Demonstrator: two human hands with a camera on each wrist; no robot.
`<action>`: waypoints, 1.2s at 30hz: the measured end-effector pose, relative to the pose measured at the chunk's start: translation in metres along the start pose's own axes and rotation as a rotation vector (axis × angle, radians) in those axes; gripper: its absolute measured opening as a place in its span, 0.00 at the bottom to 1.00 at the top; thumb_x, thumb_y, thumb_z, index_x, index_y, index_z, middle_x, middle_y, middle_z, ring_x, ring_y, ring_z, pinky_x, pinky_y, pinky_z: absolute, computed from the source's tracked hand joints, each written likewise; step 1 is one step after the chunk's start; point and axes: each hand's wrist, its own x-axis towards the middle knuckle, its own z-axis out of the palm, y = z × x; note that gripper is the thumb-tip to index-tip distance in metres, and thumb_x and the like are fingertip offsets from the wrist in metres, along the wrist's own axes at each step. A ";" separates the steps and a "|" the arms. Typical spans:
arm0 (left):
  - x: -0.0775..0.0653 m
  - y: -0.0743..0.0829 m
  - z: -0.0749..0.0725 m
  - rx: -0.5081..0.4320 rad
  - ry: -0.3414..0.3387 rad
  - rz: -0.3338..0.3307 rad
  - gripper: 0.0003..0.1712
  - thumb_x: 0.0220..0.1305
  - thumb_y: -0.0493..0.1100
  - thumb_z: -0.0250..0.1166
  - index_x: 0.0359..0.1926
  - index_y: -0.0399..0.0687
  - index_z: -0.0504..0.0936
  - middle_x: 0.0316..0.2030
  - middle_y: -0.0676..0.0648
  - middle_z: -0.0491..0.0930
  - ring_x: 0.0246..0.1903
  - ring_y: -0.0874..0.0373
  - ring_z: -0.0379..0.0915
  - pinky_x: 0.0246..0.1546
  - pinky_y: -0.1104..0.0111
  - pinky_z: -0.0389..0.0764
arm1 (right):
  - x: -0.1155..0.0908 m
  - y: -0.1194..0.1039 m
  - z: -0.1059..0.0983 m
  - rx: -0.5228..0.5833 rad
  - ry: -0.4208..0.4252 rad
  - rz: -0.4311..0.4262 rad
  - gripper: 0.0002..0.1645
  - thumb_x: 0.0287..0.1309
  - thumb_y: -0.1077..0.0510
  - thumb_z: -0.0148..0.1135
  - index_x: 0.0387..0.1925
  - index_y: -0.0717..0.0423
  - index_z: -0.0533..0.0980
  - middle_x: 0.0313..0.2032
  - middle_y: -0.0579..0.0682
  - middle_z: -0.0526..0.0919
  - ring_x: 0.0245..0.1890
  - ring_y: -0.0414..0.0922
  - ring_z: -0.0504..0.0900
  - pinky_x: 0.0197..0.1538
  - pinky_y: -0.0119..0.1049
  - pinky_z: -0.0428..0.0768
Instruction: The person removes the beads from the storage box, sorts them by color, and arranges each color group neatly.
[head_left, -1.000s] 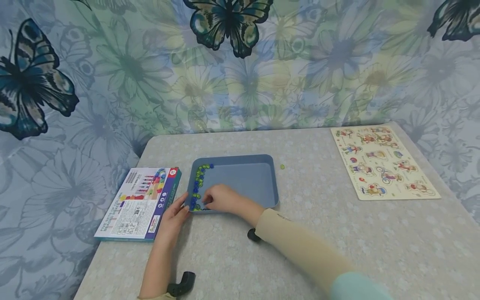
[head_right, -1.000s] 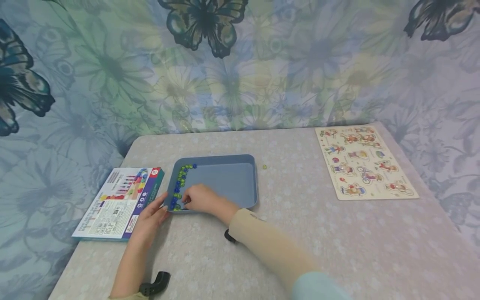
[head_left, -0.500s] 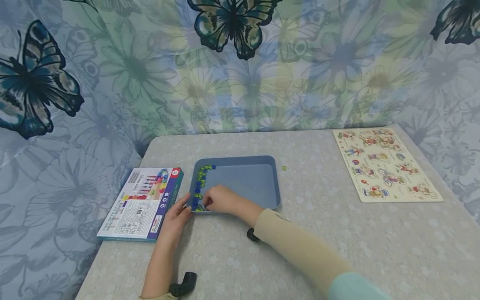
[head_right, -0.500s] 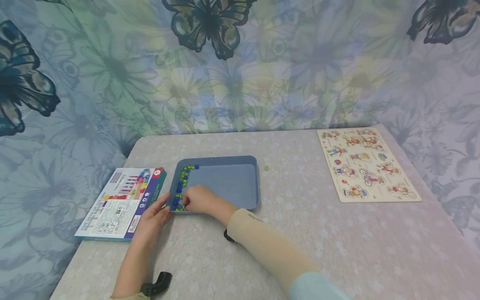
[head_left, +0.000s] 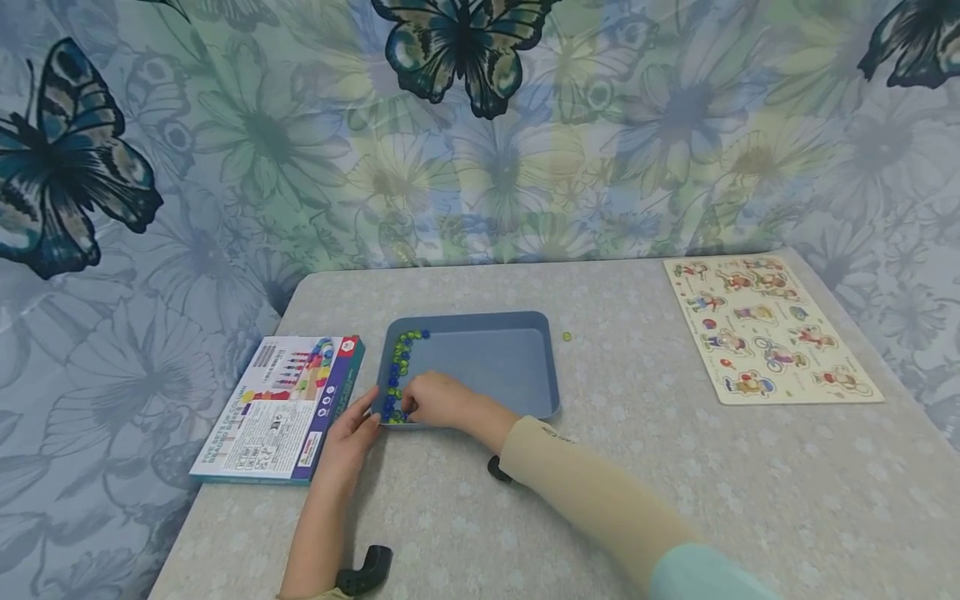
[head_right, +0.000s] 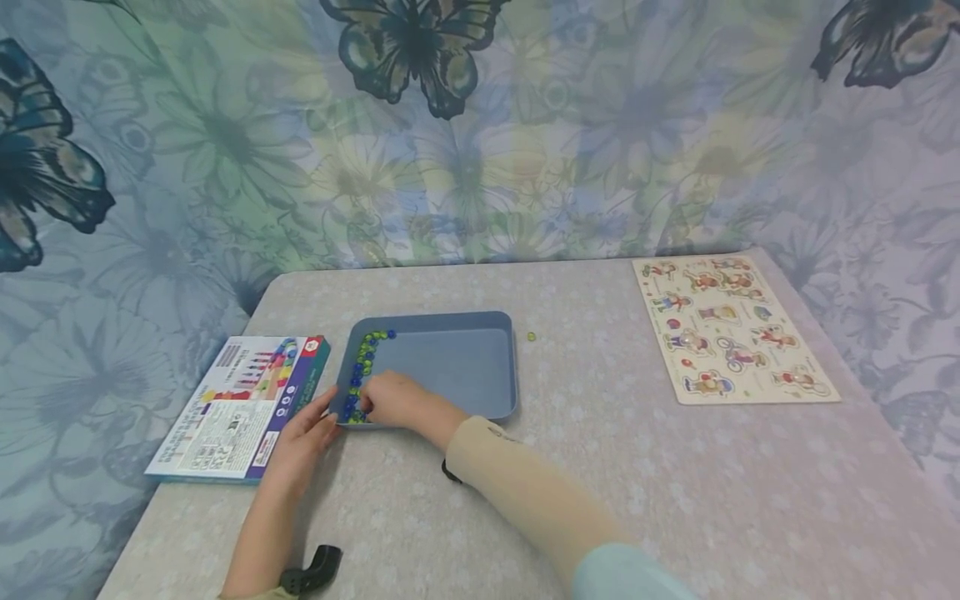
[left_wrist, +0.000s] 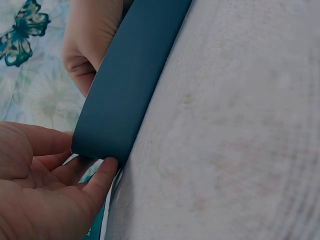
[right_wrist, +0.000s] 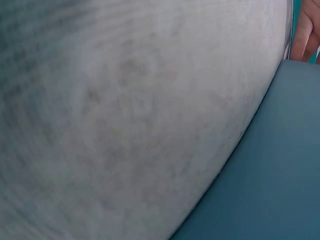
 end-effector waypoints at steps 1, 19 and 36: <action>0.000 0.000 0.000 -0.002 -0.001 0.001 0.28 0.72 0.38 0.46 0.71 0.48 0.55 0.71 0.47 0.49 0.69 0.54 0.46 0.64 0.61 0.59 | 0.000 0.000 0.000 -0.004 0.000 -0.002 0.07 0.55 0.60 0.65 0.38 0.52 0.82 0.35 0.42 0.84 0.34 0.35 0.79 0.35 0.22 0.76; 0.000 -0.002 -0.002 0.024 0.019 -0.026 0.28 0.72 0.39 0.47 0.70 0.52 0.57 0.71 0.49 0.51 0.68 0.56 0.49 0.62 0.63 0.62 | -0.017 0.025 -0.026 0.284 0.080 -0.045 0.09 0.54 0.62 0.64 0.38 0.59 0.81 0.30 0.44 0.82 0.30 0.34 0.78 0.34 0.23 0.76; 0.000 -0.003 -0.003 0.041 0.019 -0.034 0.28 0.72 0.41 0.47 0.70 0.55 0.57 0.71 0.51 0.51 0.69 0.57 0.48 0.62 0.62 0.62 | -0.089 0.075 -0.090 0.312 0.269 0.030 0.07 0.55 0.61 0.63 0.38 0.54 0.80 0.33 0.42 0.81 0.33 0.37 0.78 0.36 0.30 0.79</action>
